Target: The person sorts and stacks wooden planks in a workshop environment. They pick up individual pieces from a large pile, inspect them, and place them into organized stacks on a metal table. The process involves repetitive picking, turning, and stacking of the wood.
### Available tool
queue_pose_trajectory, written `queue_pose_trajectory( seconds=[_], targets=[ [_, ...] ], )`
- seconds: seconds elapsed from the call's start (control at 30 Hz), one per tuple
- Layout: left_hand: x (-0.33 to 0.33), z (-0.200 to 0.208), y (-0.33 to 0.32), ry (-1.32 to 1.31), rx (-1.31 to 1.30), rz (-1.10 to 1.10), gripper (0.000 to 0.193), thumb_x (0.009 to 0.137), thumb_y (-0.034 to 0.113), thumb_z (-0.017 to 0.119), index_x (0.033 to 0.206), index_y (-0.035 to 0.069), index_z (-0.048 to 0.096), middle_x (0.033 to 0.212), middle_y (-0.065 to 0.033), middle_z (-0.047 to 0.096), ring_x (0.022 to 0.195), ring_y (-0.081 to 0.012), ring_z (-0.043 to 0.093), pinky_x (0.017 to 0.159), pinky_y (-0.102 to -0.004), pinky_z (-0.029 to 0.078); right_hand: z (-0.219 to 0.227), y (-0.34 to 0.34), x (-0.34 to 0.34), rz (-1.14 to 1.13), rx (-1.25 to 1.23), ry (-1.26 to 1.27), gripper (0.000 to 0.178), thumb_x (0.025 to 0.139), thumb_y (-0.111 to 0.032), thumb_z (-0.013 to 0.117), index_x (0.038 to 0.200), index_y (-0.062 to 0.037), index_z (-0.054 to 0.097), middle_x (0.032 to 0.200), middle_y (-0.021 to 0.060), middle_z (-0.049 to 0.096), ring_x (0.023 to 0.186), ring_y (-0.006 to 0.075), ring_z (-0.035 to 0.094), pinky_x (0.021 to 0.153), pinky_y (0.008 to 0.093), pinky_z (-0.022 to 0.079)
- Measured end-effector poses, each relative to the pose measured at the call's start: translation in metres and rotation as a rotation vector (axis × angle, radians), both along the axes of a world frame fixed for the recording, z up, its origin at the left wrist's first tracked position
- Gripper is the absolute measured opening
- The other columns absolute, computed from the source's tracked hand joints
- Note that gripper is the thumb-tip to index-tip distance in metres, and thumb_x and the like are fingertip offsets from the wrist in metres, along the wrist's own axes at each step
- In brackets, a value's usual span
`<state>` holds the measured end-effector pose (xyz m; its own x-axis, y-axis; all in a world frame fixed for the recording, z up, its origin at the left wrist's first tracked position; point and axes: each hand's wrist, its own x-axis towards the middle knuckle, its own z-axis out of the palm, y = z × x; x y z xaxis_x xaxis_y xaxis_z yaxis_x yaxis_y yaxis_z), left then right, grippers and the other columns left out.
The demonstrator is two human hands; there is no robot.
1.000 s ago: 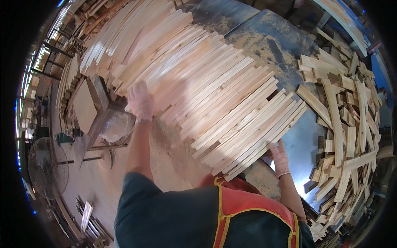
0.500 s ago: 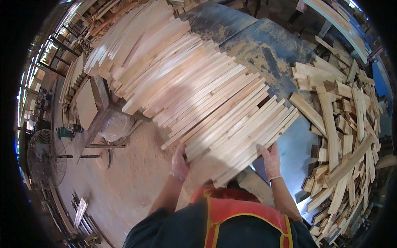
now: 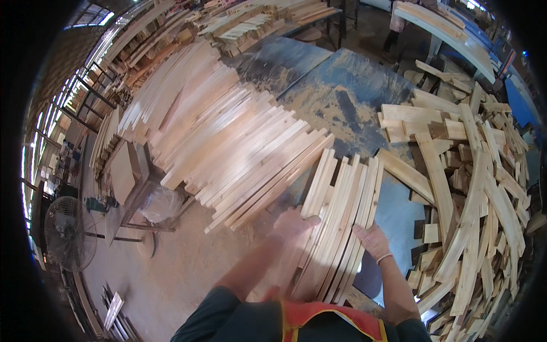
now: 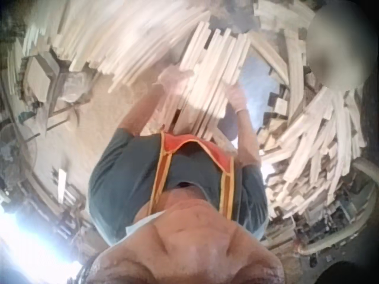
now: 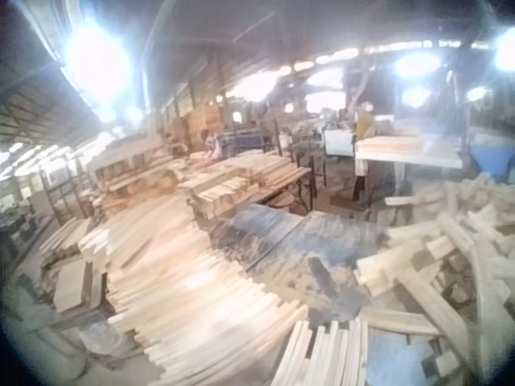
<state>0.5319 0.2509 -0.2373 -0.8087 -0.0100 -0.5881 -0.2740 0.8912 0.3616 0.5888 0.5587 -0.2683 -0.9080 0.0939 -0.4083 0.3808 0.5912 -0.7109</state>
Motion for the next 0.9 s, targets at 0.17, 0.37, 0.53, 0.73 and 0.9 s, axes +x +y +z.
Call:
queue_pose_trajectory(
  seconds=[0.17, 0.37, 0.53, 0.73, 0.9],
  targets=[
    [0.004, 0.034, 0.026, -0.118, 0.215, 0.123, 0.119, 0.078, 0.071, 0.076, 0.166, 0.005, 0.03, 0.166, -0.0252, 0.038, 0.152, -0.0415, 0.04, 0.123, -0.0462, 0.038, 0.019, -0.004, 0.001, -0.257, -0.363, -0.261, 0.086, 0.088, -0.05, 0.084, 0.142, 0.0086, 0.053, 0.117, 0.0201, 0.073, 0.11, 0.026, 0.07, 0.098, 0.0353, 0.054],
    [-0.016, 0.125, 0.028, 0.276, 0.237, 0.006, 0.121, 0.08, 0.062, 0.08, 0.166, 0.0, 0.022, 0.158, -0.0288, 0.044, 0.143, -0.0433, 0.05, 0.119, -0.0478, 0.044, 0.12, -0.018, 0.002, -0.341, -0.744, 0.362, 0.071, 0.092, -0.027, 0.085, 0.146, 0.0037, 0.05, 0.134, 0.0113, 0.065, 0.118, 0.0205, 0.062, 0.106, 0.0353, 0.05],
    [-0.04, 0.197, 0.015, 0.804, 0.53, -0.089, 0.117, 0.078, 0.055, 0.081, 0.167, 0.006, 0.023, 0.159, -0.0309, 0.042, 0.143, -0.0459, 0.048, 0.117, -0.0489, 0.045, 0.229, -0.026, -0.006, -0.324, -0.583, 0.754, 0.063, 0.095, -0.022, 0.082, 0.145, -0.0002, 0.051, 0.132, 0.007, 0.063, 0.117, 0.0181, 0.061, 0.106, 0.0329, 0.049],
    [-0.063, 0.093, -0.028, 0.664, 0.676, -0.311, 0.105, 0.084, 0.039, 0.077, 0.168, 0.011, 0.021, 0.16, -0.0272, 0.043, 0.144, -0.0384, 0.05, 0.118, -0.0461, 0.044, 0.16, -0.026, 0.016, -0.254, -0.768, 0.699, 0.057, 0.103, -0.027, 0.071, 0.152, -0.0072, 0.05, 0.142, 0.0116, 0.061, 0.122, 0.0234, 0.061, 0.108, 0.0368, 0.051],
    [-0.033, 0.031, -0.078, 0.567, 0.14, -0.755, 0.081, 0.101, 0.028, 0.057, 0.166, 0.001, 0.017, 0.16, -0.0225, 0.044, 0.152, -0.0353, 0.04, 0.122, -0.0463, 0.035, 0.053, -0.089, 0.085, -0.497, -0.947, 0.352, 0.058, 0.11, -0.042, 0.054, 0.158, -0.01, 0.045, 0.148, 0.0079, 0.059, 0.13, 0.0176, 0.06, 0.112, 0.0359, 0.05]
  ],
)
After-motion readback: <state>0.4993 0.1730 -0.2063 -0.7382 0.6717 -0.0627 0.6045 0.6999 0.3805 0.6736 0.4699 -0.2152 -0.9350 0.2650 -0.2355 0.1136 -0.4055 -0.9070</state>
